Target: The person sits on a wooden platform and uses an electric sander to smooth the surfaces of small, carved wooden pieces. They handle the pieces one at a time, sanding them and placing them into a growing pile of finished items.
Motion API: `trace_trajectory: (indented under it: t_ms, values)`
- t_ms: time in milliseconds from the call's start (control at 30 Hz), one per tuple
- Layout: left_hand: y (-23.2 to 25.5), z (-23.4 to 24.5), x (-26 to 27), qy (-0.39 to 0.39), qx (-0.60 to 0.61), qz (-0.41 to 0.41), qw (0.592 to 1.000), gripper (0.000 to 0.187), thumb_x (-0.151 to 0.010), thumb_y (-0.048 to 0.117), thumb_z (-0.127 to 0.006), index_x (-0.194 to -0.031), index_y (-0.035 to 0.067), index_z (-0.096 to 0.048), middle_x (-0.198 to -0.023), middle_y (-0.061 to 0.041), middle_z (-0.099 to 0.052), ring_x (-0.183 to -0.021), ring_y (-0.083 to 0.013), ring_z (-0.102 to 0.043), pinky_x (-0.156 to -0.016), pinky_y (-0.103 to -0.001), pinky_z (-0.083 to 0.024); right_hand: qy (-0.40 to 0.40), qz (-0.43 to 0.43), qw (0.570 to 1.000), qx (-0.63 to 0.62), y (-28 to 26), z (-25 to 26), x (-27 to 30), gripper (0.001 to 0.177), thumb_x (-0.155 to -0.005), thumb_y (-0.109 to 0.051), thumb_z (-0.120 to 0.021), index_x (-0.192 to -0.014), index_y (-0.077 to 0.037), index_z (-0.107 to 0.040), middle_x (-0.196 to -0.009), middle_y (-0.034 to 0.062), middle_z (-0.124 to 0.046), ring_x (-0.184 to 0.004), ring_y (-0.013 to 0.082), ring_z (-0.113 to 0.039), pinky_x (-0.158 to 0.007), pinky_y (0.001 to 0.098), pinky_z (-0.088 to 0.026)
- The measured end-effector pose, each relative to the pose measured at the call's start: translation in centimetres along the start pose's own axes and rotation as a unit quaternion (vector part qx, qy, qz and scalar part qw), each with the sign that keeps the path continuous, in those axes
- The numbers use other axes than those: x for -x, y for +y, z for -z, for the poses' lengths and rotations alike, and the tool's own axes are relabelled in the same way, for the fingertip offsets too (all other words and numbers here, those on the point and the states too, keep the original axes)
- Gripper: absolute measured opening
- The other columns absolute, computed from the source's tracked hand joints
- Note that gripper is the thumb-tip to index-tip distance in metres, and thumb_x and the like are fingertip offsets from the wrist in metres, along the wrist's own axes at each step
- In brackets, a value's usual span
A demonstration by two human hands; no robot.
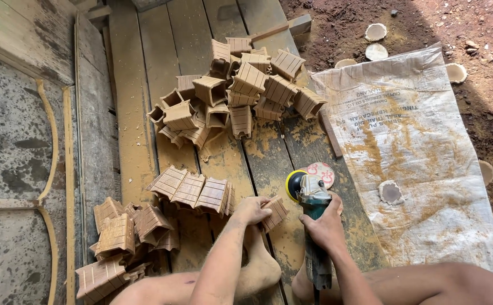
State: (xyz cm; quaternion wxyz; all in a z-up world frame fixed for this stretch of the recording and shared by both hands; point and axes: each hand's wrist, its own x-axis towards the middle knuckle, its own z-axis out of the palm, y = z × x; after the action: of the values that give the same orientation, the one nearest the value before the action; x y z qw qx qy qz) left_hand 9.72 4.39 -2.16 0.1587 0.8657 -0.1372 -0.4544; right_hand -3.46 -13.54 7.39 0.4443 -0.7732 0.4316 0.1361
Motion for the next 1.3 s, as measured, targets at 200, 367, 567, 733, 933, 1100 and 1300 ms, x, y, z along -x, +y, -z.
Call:
trace_trajectory:
  t_ms: [200,367,567,733,933,1100,1300]
  values:
    - [1.4,-0.8,2.8,0.020,-0.107,-0.027,0.994,0.089,-0.088,0.057,-0.072,-0.160,0.024,-0.031,-0.149,-0.005,-0.052,-0.137,-0.0242,-0.048,-0.122,-0.055,-0.029,-0.010,-0.006,1.000,-0.015,-0.5,0.0,-0.4,0.090,-0.075,-0.031,-0.077,-0.144,-0.017,-0.021,-0.133,0.0200,-0.060,-0.117,0.0379,-0.063,-0.101,0.0497,-0.049]
    - [-2.3,-4.6,-0.1,0.111,-0.106,-0.065,0.986,0.090,-0.077,0.052,-0.077,-0.153,0.026,-0.036,-0.134,-0.009,-0.052,-0.122,-0.0321,-0.052,-0.099,-0.050,-0.048,-0.015,-0.012,1.000,0.008,-0.5,-0.3,-0.3,0.093,-0.074,-0.037,-0.078,-0.147,-0.016,-0.023,-0.126,0.0208,-0.065,-0.113,0.0398,-0.065,-0.099,0.0483,-0.048]
    - [-2.2,-0.8,7.9,0.323,0.077,-0.137,0.933,0.062,-0.073,0.052,-0.069,-0.123,0.016,-0.067,-0.120,-0.009,-0.066,-0.105,-0.0254,-0.064,-0.082,-0.046,-0.057,-0.017,-0.030,0.999,-0.002,-3.0,0.7,1.4,0.104,-0.076,-0.037,-0.078,-0.156,-0.014,-0.016,-0.147,0.0230,-0.053,-0.132,0.0415,-0.054,-0.109,0.0522,-0.042]
    - [-5.3,7.4,16.3,0.585,0.090,-0.324,0.738,0.016,-0.074,0.025,-0.062,-0.070,0.010,-0.061,-0.063,-0.003,-0.064,-0.054,-0.0140,-0.057,-0.041,-0.028,-0.054,-0.025,-0.025,0.999,-0.037,-3.6,1.3,2.4,0.102,-0.078,-0.029,-0.080,-0.154,-0.015,-0.014,-0.147,0.0249,-0.050,-0.130,0.0427,-0.054,-0.111,0.0550,-0.043]
    - [-20.1,15.3,12.2,0.675,0.093,-0.015,0.732,0.043,-0.076,0.054,-0.069,-0.090,0.013,-0.067,-0.102,-0.010,-0.076,-0.087,-0.0231,-0.069,-0.068,-0.043,-0.054,-0.033,-0.022,0.998,-0.045,-3.8,0.8,2.2,0.102,-0.079,-0.027,-0.081,-0.155,-0.015,-0.013,-0.147,0.0229,-0.048,-0.127,0.0422,-0.057,-0.109,0.0560,-0.048]
    - [-24.4,19.4,8.0,0.589,0.153,0.103,0.787,0.048,-0.067,0.042,-0.077,-0.106,0.014,-0.070,-0.111,-0.008,-0.072,-0.102,-0.0276,-0.065,-0.090,-0.041,-0.049,-0.050,-0.048,0.997,0.013,-3.1,0.0,0.8,0.105,-0.077,-0.038,-0.081,-0.156,-0.020,-0.015,-0.152,0.0176,-0.050,-0.135,0.0384,-0.055,-0.110,0.0521,-0.045]
    - [-23.3,18.5,6.1,0.362,0.232,0.241,0.870,0.047,-0.085,0.033,-0.071,-0.131,0.024,-0.070,-0.142,-0.001,-0.066,-0.130,-0.0230,-0.060,-0.114,-0.045,-0.044,-0.045,-0.043,0.998,0.000,-1.5,-1.4,-2.3,0.106,-0.074,-0.038,-0.084,-0.155,-0.019,-0.017,-0.148,0.0183,-0.053,-0.134,0.0386,-0.055,-0.112,0.0473,-0.043]
